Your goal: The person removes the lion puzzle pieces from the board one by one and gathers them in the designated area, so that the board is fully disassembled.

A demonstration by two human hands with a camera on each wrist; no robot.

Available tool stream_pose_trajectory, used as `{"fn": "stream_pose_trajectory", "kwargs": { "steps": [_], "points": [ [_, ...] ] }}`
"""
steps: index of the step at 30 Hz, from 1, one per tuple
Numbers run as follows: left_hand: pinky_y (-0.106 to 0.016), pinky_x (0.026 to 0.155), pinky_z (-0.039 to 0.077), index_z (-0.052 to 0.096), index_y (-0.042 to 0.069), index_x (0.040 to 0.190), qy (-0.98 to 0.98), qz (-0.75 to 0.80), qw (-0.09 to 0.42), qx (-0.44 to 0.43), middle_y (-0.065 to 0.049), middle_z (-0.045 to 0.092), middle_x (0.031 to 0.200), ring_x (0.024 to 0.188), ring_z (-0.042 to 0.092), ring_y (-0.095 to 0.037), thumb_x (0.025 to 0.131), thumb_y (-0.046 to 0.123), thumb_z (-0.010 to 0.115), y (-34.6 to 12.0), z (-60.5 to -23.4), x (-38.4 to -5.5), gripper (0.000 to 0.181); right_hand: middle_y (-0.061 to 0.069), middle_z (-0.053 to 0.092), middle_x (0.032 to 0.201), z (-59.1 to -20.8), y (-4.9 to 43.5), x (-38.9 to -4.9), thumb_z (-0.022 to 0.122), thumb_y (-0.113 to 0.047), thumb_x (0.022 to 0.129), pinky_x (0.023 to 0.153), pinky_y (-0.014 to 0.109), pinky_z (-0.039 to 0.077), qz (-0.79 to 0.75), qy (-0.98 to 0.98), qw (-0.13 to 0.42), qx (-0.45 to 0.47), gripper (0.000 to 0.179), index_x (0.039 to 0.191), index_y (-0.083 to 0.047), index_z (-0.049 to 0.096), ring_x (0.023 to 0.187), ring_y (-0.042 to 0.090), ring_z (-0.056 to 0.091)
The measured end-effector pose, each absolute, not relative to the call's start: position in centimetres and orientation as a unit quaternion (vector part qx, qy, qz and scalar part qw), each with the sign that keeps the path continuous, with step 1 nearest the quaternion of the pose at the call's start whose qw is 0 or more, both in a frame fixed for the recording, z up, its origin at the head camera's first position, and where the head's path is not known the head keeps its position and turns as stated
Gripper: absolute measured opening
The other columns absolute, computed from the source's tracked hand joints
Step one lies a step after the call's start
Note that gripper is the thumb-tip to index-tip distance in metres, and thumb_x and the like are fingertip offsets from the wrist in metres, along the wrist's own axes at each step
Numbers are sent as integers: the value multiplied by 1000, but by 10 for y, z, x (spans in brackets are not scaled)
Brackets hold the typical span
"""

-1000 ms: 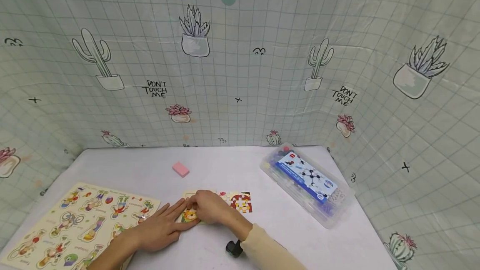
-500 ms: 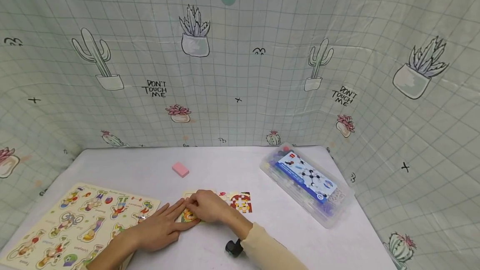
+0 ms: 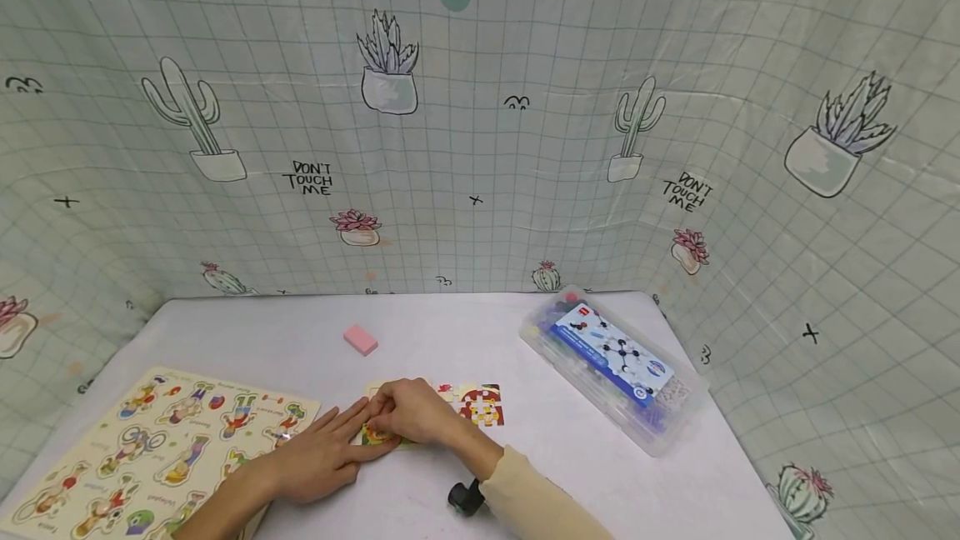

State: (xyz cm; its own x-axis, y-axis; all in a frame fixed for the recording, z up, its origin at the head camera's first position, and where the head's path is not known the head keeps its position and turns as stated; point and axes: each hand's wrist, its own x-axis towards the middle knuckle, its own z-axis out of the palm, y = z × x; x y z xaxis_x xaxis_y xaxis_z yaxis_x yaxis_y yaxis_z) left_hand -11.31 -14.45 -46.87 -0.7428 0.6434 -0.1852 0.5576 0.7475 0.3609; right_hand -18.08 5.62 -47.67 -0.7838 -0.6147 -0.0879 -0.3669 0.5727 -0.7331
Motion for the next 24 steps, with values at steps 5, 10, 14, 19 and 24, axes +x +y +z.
{"fn": "stream_pose_trajectory", "kwargs": {
  "steps": [5,10,14,19,24],
  "points": [
    [-64,116,22,47,42,149,922,140,149,329,-13,24,166,154,15,-33,101,18,47,-145,-469,-113,54,-13,64,75,-475,56,-180,75,-15,89,57,17,46,-382,863,177,-281,4,89,-15,71,64,-1,57],
    [-65,115,22,46,43,150,921,140,146,332,-15,23,166,154,16,-35,100,17,47,-145,-470,-114,56,-14,66,74,-471,61,-180,75,-18,91,54,18,44,-400,856,176,-277,6,86,-19,71,62,1,56],
    [-67,114,22,45,43,150,920,146,145,334,-18,20,166,153,16,-37,101,18,47,-145,-471,-115,55,-12,66,73,-465,73,-183,75,-23,91,55,19,42,-401,856,166,-282,8,85,-21,70,61,2,54],
    [-64,116,22,46,43,150,921,148,146,330,-19,17,166,154,15,-35,101,18,47,-145,-471,-115,55,-9,66,72,-459,95,-186,74,-24,91,51,21,40,-396,863,162,-269,9,84,-22,69,57,3,53],
    [-63,116,22,46,43,150,922,145,143,328,-18,17,166,154,16,-34,101,17,47,-144,-471,-114,55,0,67,70,-457,119,-188,74,-23,90,43,24,38,-395,869,170,-244,10,82,-22,69,48,8,49]
  ]
}}
